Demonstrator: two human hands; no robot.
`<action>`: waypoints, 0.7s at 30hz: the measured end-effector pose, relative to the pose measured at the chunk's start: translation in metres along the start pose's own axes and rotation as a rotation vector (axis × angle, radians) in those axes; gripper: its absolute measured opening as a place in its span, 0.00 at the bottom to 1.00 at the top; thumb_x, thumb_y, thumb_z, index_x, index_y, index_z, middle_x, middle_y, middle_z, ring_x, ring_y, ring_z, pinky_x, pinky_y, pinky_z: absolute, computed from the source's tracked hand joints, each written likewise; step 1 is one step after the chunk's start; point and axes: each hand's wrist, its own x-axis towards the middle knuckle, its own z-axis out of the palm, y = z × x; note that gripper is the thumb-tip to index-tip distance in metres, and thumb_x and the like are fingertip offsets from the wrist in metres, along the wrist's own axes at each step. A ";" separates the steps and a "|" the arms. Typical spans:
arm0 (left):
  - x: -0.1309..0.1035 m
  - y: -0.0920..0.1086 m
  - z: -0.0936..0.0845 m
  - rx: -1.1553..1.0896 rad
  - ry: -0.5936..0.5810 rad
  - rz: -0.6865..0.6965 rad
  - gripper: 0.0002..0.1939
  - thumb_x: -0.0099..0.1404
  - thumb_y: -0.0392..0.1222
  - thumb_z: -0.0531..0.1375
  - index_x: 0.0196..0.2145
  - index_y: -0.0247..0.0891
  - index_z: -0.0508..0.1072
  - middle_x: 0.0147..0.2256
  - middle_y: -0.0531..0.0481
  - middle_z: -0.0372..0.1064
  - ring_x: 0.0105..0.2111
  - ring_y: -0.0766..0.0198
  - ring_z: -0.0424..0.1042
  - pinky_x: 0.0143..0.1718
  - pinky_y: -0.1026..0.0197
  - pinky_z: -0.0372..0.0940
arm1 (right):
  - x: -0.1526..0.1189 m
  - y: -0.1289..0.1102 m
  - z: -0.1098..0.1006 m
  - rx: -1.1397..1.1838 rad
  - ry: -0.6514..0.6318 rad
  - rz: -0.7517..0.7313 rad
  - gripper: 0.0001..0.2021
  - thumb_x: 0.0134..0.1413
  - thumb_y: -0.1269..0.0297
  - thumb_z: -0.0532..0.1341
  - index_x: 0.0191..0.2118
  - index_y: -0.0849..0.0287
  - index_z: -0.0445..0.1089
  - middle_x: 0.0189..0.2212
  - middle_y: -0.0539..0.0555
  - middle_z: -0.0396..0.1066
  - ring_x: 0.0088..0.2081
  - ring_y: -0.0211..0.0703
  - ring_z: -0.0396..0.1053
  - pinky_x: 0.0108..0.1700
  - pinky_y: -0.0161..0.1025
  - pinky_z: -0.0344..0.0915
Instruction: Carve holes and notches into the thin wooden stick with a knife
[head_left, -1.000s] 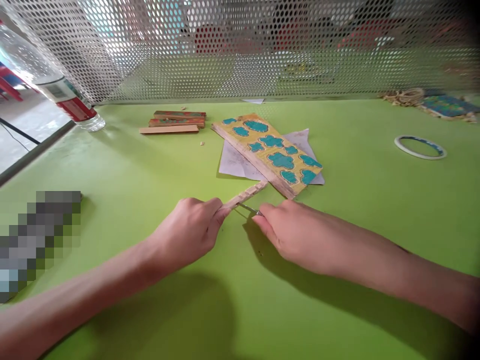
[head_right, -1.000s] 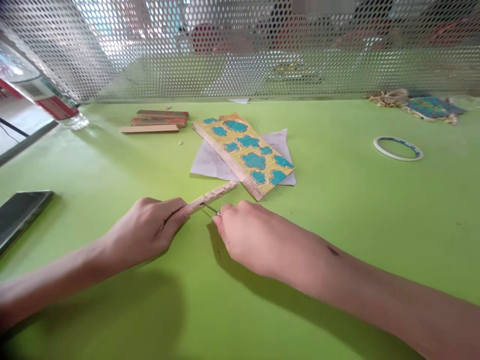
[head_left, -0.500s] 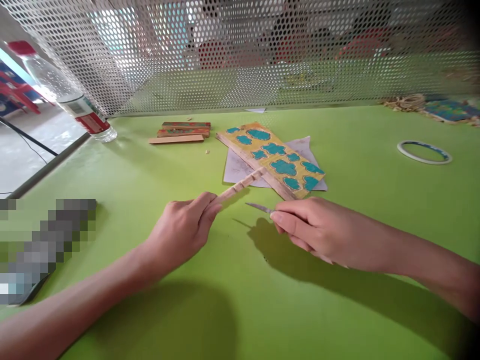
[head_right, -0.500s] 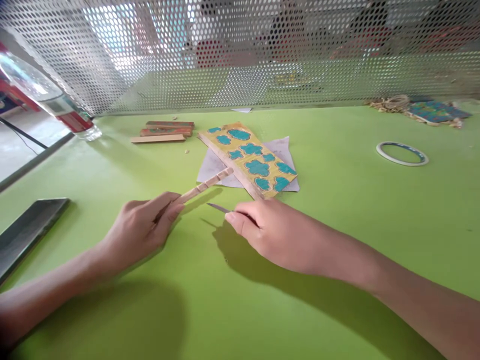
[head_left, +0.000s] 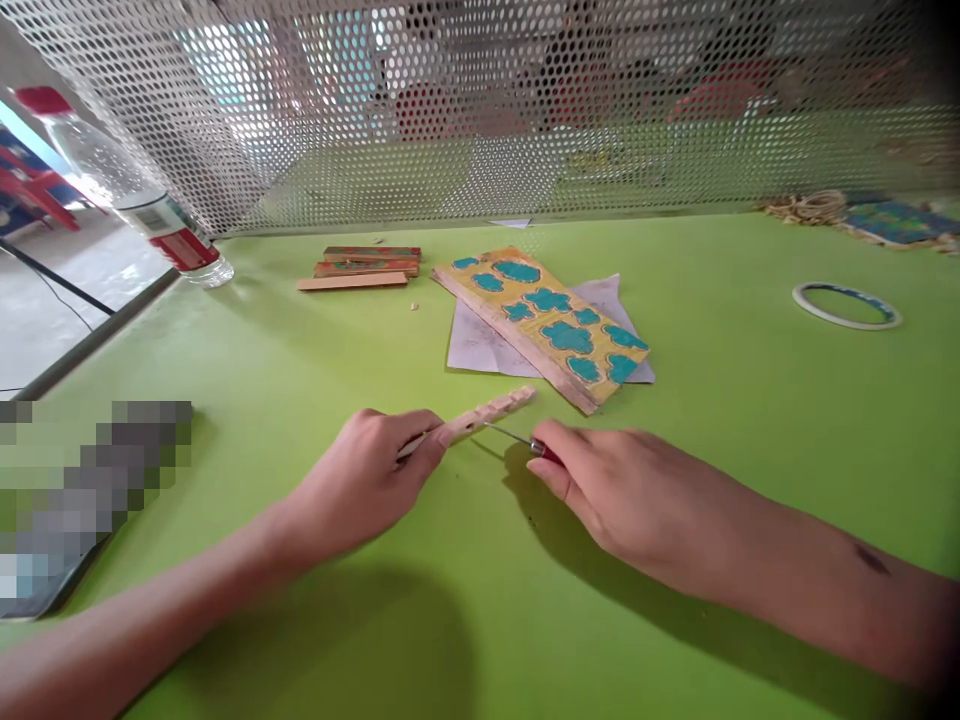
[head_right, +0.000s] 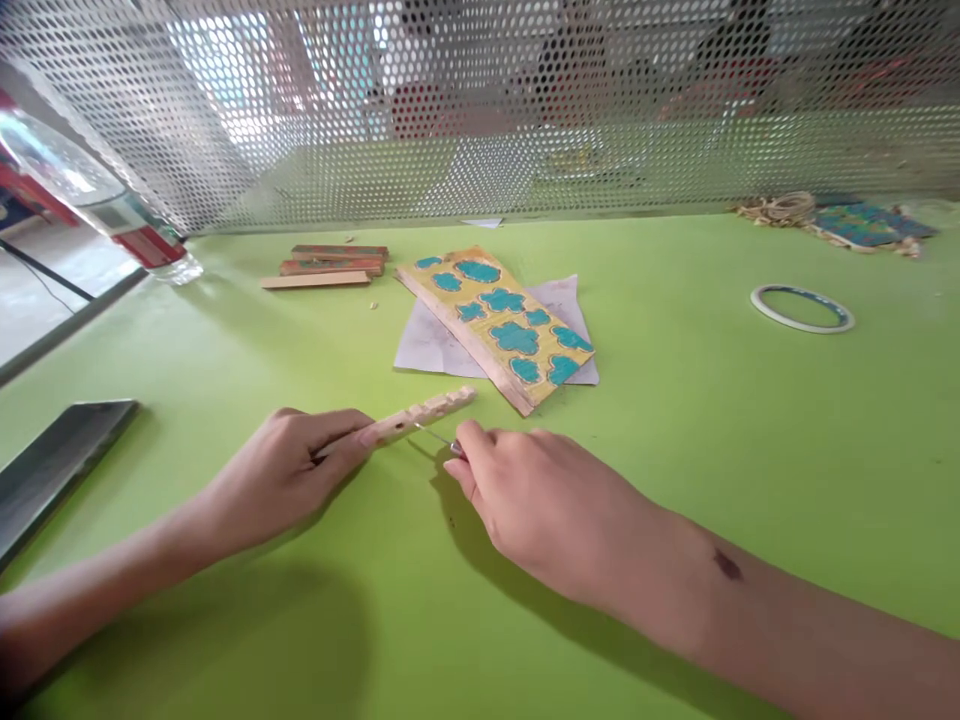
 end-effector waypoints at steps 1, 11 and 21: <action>0.000 -0.001 0.001 0.004 -0.008 -0.013 0.19 0.73 0.47 0.49 0.24 0.38 0.61 0.18 0.59 0.48 0.19 0.71 0.47 0.21 0.65 0.45 | 0.001 -0.002 0.002 -0.034 0.006 -0.019 0.10 0.68 0.64 0.46 0.36 0.56 0.60 0.19 0.46 0.63 0.18 0.39 0.59 0.22 0.36 0.42; 0.001 0.000 0.002 0.006 0.013 0.006 0.22 0.71 0.46 0.51 0.20 0.37 0.55 0.18 0.59 0.42 0.20 0.71 0.43 0.21 0.64 0.43 | 0.003 -0.016 0.004 -0.138 0.012 0.023 0.10 0.68 0.65 0.47 0.33 0.55 0.59 0.18 0.48 0.65 0.16 0.43 0.64 0.20 0.38 0.37; 0.001 0.000 0.014 0.105 0.100 0.205 0.19 0.73 0.42 0.49 0.23 0.37 0.60 0.17 0.58 0.50 0.17 0.71 0.48 0.21 0.64 0.46 | -0.001 -0.030 0.014 -0.391 0.073 0.023 0.11 0.54 0.83 0.55 0.34 0.59 0.62 0.19 0.50 0.67 0.17 0.43 0.67 0.20 0.38 0.39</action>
